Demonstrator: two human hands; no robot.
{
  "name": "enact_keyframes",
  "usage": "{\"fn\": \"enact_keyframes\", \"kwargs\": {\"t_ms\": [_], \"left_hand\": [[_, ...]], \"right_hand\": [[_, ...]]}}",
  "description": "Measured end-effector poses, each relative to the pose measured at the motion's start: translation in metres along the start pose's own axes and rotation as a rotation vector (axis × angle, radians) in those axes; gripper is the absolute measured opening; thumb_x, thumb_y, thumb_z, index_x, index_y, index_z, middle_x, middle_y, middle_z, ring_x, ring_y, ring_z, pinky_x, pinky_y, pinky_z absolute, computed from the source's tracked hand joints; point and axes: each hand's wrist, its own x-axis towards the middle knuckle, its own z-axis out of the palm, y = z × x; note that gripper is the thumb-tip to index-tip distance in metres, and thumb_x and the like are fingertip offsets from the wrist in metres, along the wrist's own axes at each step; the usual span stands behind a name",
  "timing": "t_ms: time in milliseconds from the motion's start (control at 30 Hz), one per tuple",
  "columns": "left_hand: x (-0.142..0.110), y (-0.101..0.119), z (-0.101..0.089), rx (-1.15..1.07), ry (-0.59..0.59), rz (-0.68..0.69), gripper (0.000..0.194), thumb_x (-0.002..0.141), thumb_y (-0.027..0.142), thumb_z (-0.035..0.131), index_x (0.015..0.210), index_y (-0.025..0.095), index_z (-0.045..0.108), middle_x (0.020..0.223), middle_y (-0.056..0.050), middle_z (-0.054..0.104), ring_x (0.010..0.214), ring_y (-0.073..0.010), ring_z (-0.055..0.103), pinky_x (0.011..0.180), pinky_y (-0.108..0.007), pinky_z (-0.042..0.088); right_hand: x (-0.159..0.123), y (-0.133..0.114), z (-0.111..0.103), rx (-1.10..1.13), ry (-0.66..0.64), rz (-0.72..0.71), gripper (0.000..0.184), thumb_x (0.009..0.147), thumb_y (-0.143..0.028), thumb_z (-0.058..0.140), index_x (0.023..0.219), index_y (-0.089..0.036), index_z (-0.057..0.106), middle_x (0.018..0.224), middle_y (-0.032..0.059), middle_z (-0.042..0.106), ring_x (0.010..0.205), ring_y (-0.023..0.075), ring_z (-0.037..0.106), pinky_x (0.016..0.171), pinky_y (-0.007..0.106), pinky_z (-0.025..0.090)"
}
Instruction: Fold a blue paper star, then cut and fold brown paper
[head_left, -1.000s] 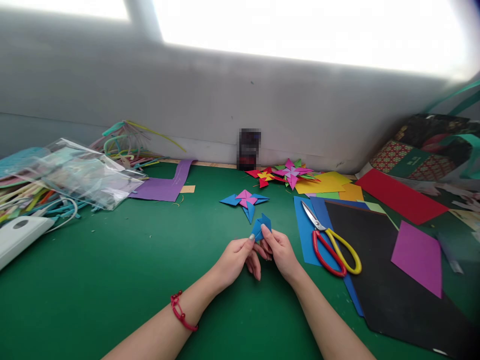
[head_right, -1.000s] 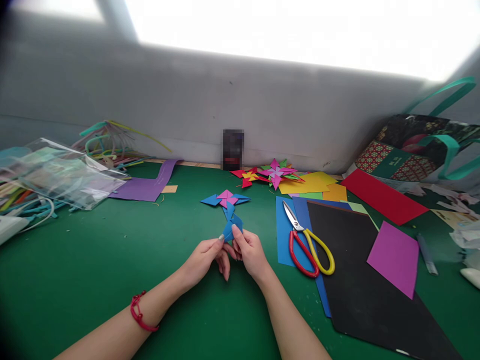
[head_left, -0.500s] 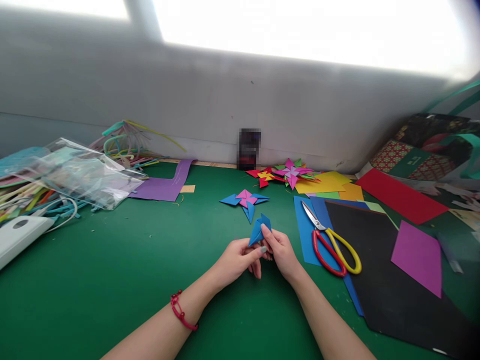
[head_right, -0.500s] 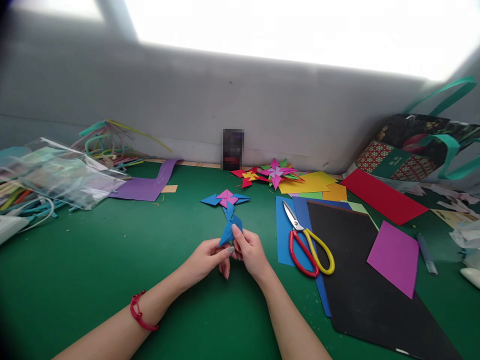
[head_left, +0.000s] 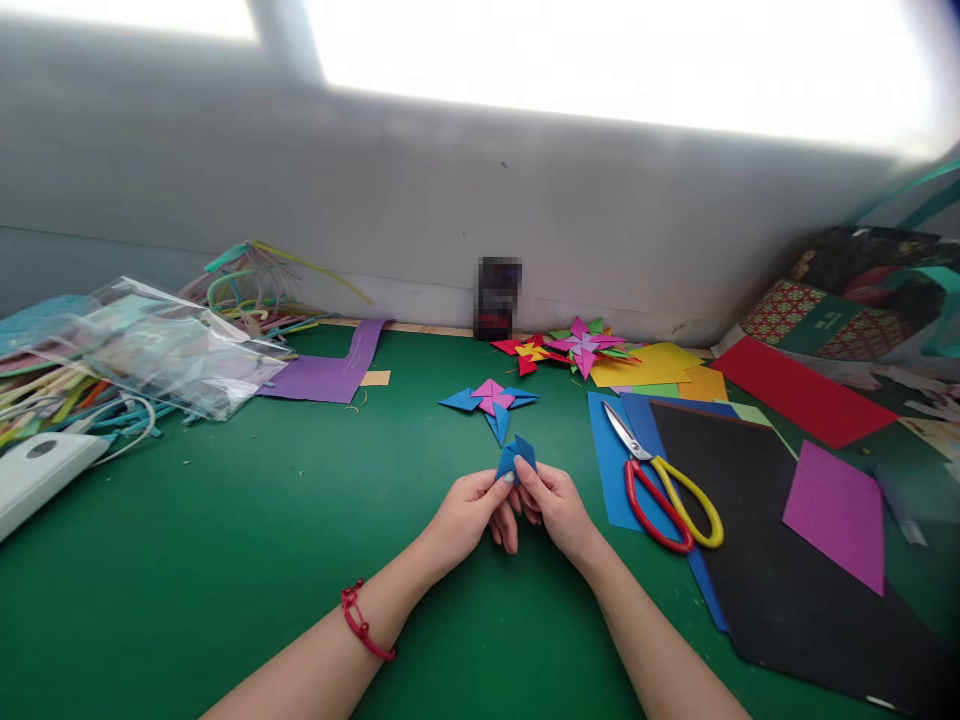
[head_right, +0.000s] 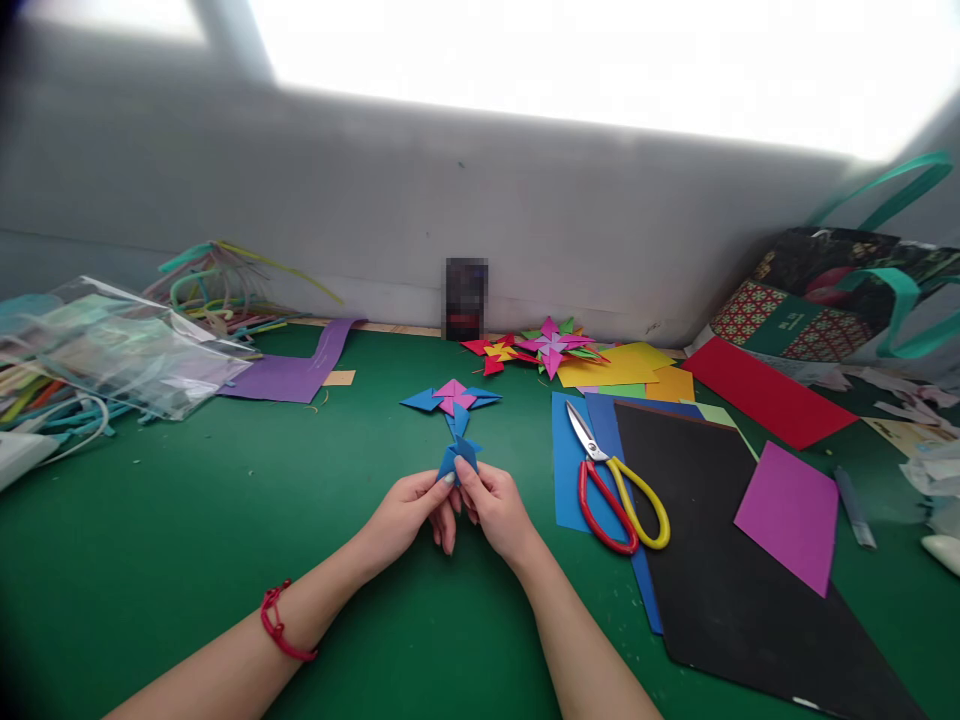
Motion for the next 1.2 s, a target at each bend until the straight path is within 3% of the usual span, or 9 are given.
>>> {"fn": "enact_keyframes", "kwargs": {"t_ms": [333, 633, 867, 1200], "left_hand": [[-0.0021, 0.0017, 0.0001, 0.031, -0.022, -0.021, 0.037, 0.085, 0.040, 0.039, 0.065, 0.013, 0.053, 0.041, -0.002, 0.057, 0.038, -0.0114, 0.052, 0.045, -0.021, 0.039], [-0.0013, 0.0015, -0.0024, -0.057, -0.038, -0.035, 0.058, 0.087, 0.050, 0.022, 0.064, 0.010, 0.057, 0.040, -0.005, 0.057, 0.035, -0.0120, 0.051, 0.042, -0.021, 0.038], [0.0000, -0.0019, -0.0014, 0.072, -0.075, -0.044, 0.038, 0.082, 0.044, 0.044, 0.067, 0.011, 0.056, 0.043, -0.001, 0.057, 0.038, -0.0109, 0.054, 0.042, -0.018, 0.035], [-0.0014, -0.0014, 0.0004, 0.090, -0.058, -0.031, 0.049, 0.086, 0.047, 0.032, 0.067, 0.011, 0.059, 0.042, -0.003, 0.058, 0.038, -0.0110, 0.052, 0.044, -0.020, 0.036]], "right_hand": [[0.0005, 0.0022, -0.0022, 0.023, 0.013, 0.021, 0.045, 0.081, -0.045, 0.047, 0.047, -0.019, 0.034, 0.040, -0.0072, 0.030, 0.035, 0.0058, 0.030, 0.036, 0.022, 0.020], [0.0002, 0.0013, -0.0024, 0.060, 0.005, 0.019, 0.043, 0.082, -0.042, 0.046, 0.047, -0.019, 0.034, 0.040, -0.0069, 0.032, 0.034, 0.0061, 0.032, 0.036, 0.022, 0.022], [0.0025, 0.0043, -0.0042, 0.122, 0.082, 0.014, 0.045, 0.083, -0.043, 0.045, 0.046, -0.019, 0.034, 0.038, -0.0074, 0.031, 0.032, 0.0055, 0.033, 0.035, 0.021, 0.022], [0.0019, 0.0044, -0.0043, 0.097, 0.071, -0.006, 0.046, 0.083, -0.043, 0.044, 0.045, -0.018, 0.034, 0.038, -0.0069, 0.032, 0.032, 0.0051, 0.033, 0.037, 0.022, 0.023]]}}
